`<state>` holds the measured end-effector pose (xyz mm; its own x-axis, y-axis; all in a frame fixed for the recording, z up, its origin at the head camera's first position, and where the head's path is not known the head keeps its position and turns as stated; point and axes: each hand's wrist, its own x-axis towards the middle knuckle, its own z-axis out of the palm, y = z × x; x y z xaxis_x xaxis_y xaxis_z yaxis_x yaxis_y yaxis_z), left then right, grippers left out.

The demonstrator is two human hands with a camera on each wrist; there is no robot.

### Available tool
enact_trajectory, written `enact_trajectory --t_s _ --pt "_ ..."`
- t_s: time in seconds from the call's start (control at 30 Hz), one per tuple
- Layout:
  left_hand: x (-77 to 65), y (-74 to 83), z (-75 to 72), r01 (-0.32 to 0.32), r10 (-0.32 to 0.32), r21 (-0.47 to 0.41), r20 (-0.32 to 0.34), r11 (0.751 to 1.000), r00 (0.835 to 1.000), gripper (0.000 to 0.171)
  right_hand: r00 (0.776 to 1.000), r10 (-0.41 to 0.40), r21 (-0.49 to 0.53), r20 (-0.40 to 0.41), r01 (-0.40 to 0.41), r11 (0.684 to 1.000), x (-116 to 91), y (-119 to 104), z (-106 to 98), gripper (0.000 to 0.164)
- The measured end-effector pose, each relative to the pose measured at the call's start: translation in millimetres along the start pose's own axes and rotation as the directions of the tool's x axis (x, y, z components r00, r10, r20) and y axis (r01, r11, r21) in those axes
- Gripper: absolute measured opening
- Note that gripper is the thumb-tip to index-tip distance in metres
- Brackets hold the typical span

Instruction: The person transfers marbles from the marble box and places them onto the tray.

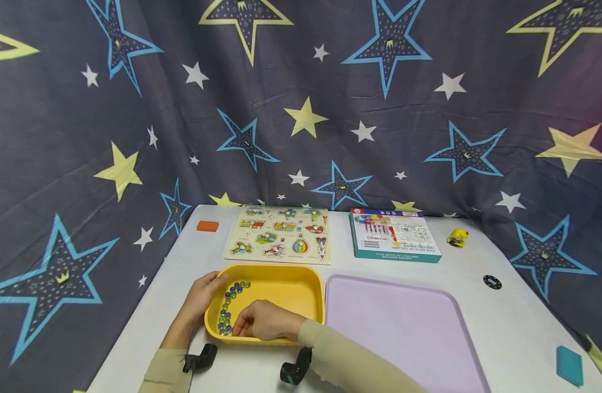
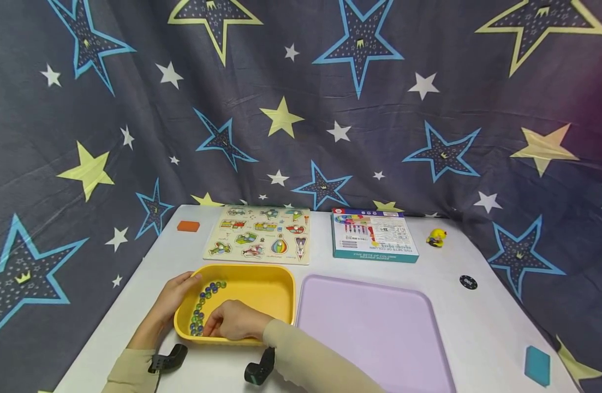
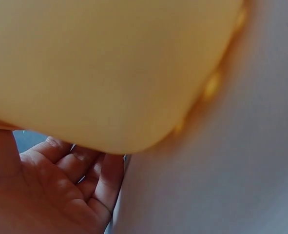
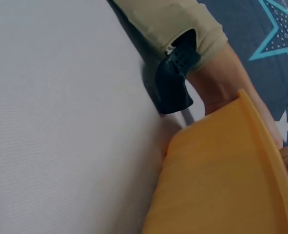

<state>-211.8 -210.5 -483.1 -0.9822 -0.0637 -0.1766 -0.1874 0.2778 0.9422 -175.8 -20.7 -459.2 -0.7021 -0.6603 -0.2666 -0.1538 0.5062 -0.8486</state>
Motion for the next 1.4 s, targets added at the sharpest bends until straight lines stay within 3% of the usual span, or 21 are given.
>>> enact_trajectory --t_s 0.13,0.3,0.47,0.63,0.8,0.97,1.17,1.27,1.4 --pt "0.9 1.1 -1.3 0.027 -0.027 -0.012 0.008 1.0 1.0 0.047 0.999 -0.034 -0.058 -0.03 0.033 0.998 -3 -4 -5 0.013" --pt "1.3 2.7 -1.7 0.04 -0.04 -0.01 0.018 0.999 0.999 0.047 0.97 -0.158 -0.17 -0.182 0.128 0.977 -17 -6 -20 0.013" --pt "1.4 2.9 -1.6 0.027 -0.027 0.002 0.015 1.0 1.0 0.048 0.916 -0.208 -0.05 -0.343 0.203 0.978 -40 3 -45 0.013" --pt "1.7 2.5 -2.4 0.024 -0.024 -0.006 0.018 1.0 1.0 0.047 0.87 -0.177 0.016 -0.46 0.208 0.978 -68 8 -85 0.013" --pt "2.4 3.0 -3.0 0.029 -0.029 -0.018 0.02 0.999 0.999 0.047 0.814 -0.11 -0.025 -0.57 0.117 0.993 -76 43 -120 0.011" --pt "2.5 3.5 -2.8 0.032 -0.032 -0.024 0.025 0.999 0.999 0.044 0.792 0.033 -0.038 -0.61 -0.07 0.997 -81 76 -139 0.008" --pt "2.5 3.0 -4.1 0.025 -0.024 -0.03 0.029 0.999 0.999 0.043 0.818 0.175 -0.066 -0.548 -0.25 0.966 -84 93 -142 0.008" --pt "2.5 2.4 -4.2 0.019 -0.018 -0.031 0.031 0.999 0.999 0.042 0.827 0.188 -0.072 -0.531 -0.265 0.962 -82 100 -140 0.008" --pt "2.4 2.9 -4.1 0.023 -0.022 -0.025 0.031 0.999 0.999 0.043 0.819 0.168 -0.091 -0.548 -0.258 0.962 -78 105 -136 0.008"
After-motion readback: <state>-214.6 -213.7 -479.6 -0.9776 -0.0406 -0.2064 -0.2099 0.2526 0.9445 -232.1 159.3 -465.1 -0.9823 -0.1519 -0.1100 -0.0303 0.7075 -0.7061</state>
